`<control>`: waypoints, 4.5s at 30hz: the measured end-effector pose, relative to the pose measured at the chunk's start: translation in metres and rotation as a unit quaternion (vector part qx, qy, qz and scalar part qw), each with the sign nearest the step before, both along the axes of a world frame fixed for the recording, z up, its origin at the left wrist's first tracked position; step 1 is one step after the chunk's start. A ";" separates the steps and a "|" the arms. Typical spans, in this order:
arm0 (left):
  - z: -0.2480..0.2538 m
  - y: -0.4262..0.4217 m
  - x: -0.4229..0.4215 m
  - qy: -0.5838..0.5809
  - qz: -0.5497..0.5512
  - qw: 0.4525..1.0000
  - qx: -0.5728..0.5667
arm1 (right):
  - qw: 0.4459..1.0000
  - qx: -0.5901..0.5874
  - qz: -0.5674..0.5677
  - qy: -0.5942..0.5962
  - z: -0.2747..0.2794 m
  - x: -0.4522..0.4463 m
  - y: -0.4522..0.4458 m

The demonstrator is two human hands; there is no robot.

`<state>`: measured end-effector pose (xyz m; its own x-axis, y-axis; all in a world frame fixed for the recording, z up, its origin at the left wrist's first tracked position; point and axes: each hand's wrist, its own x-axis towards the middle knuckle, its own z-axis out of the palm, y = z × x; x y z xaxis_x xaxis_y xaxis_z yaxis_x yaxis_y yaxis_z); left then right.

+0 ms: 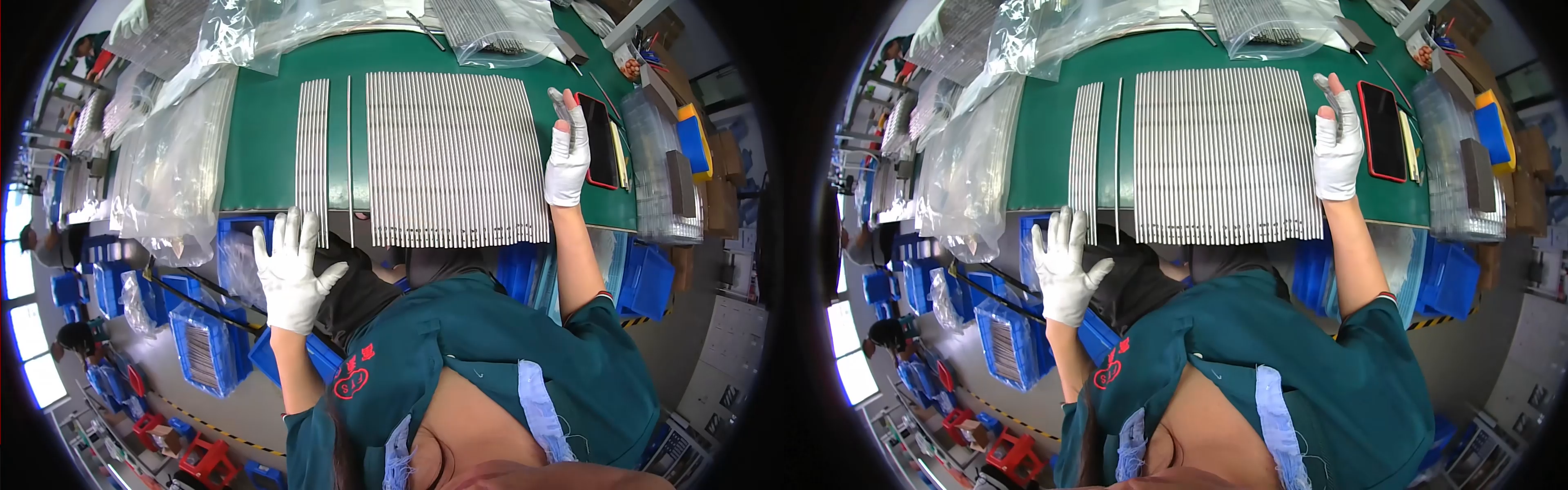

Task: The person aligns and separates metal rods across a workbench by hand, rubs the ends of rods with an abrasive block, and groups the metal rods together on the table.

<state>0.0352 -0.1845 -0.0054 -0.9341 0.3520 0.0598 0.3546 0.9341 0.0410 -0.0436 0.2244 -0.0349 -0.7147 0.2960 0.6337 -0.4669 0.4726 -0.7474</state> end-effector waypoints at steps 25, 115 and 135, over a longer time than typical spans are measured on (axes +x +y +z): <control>0.018 0.117 -0.026 -0.052 -0.244 0.965 0.078 | 0.999 0.011 -0.030 -0.009 0.006 0.006 -0.005; 0.011 0.142 -0.031 -0.006 -0.252 0.961 0.112 | 0.802 0.500 0.230 -0.231 0.050 -0.085 -0.019; 0.008 0.145 -0.031 0.003 -0.236 0.958 0.161 | 0.818 0.434 0.251 -0.282 0.058 -0.084 -0.009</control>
<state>0.0041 -0.0395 0.0031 -0.6747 0.6974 0.2419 0.7357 0.6090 0.2964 -0.1274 0.2151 0.0235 -0.8590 -0.5114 -0.0238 -0.4619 0.7941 -0.3950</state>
